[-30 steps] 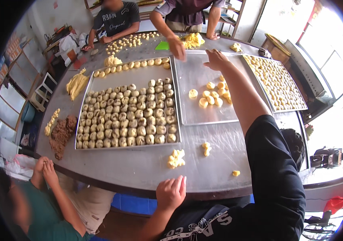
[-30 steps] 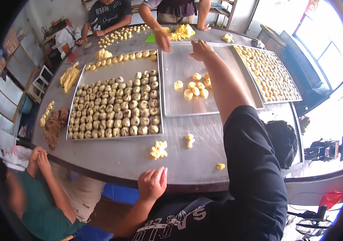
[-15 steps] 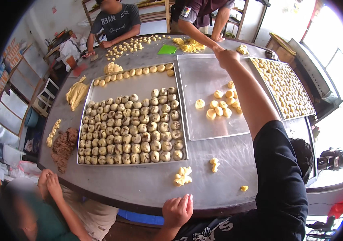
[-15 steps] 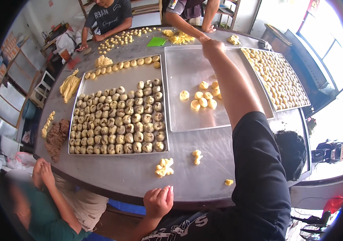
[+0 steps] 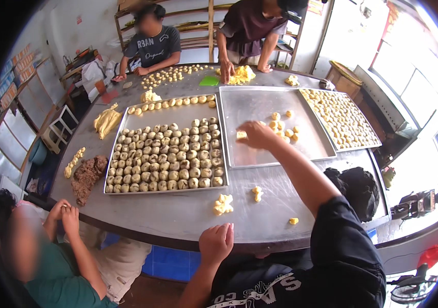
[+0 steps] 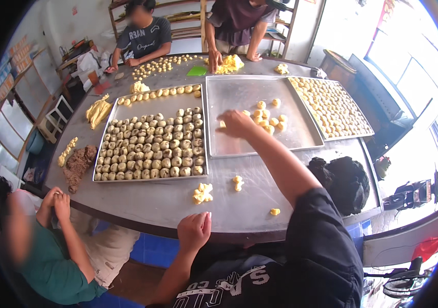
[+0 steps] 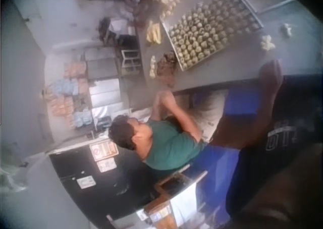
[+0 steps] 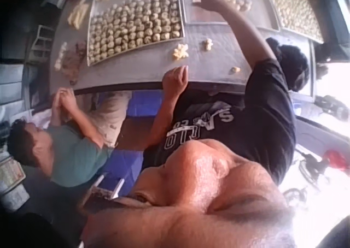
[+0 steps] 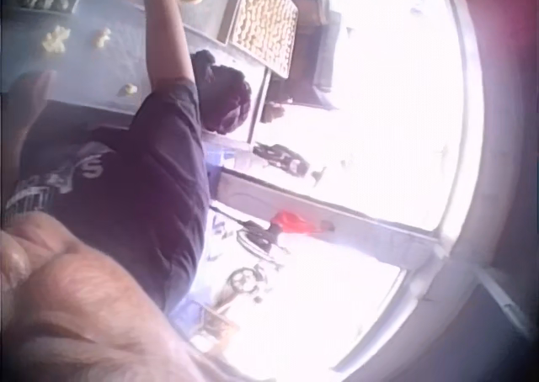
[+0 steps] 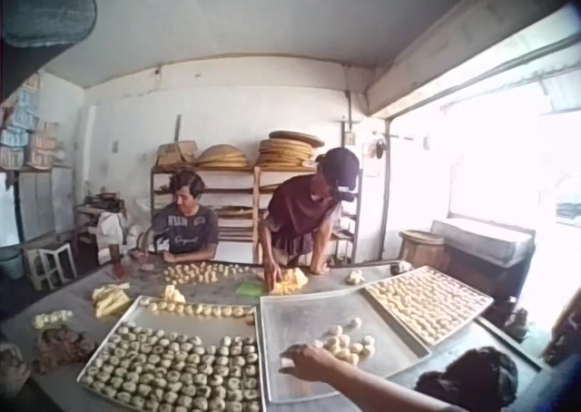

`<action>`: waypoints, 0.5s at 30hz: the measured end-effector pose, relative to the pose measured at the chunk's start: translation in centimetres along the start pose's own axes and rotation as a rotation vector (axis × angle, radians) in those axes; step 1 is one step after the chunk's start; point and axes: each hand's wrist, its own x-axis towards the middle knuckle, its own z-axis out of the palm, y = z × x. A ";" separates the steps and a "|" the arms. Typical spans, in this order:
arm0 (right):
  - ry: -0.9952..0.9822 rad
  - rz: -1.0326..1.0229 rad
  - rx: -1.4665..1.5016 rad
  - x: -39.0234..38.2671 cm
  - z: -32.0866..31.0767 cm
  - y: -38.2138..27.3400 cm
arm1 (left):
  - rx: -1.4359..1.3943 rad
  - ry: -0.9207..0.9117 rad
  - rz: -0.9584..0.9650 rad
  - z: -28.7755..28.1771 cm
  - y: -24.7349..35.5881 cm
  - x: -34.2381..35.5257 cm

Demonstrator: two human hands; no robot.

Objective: The person takes small portions of yellow dough by hand, shapes them into balls, and arranges them onto a metal tray alongside other dough pieces.

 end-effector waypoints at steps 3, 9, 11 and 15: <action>0.137 0.008 0.014 -13.6 -1.2 -3.8 | -0.014 0.030 0.029 0.0 -0.2 -0.8; 0.135 0.257 0.069 -35.7 0.5 -7.6 | -0.036 -0.065 0.134 1.2 1.0 0.1; 0.223 0.233 0.071 -38.3 2.6 -7.6 | -0.053 -0.189 0.197 1.7 1.4 0.4; 0.462 0.353 0.158 -38.0 3.4 -8.2 | -0.023 -0.195 0.333 2.0 2.8 0.0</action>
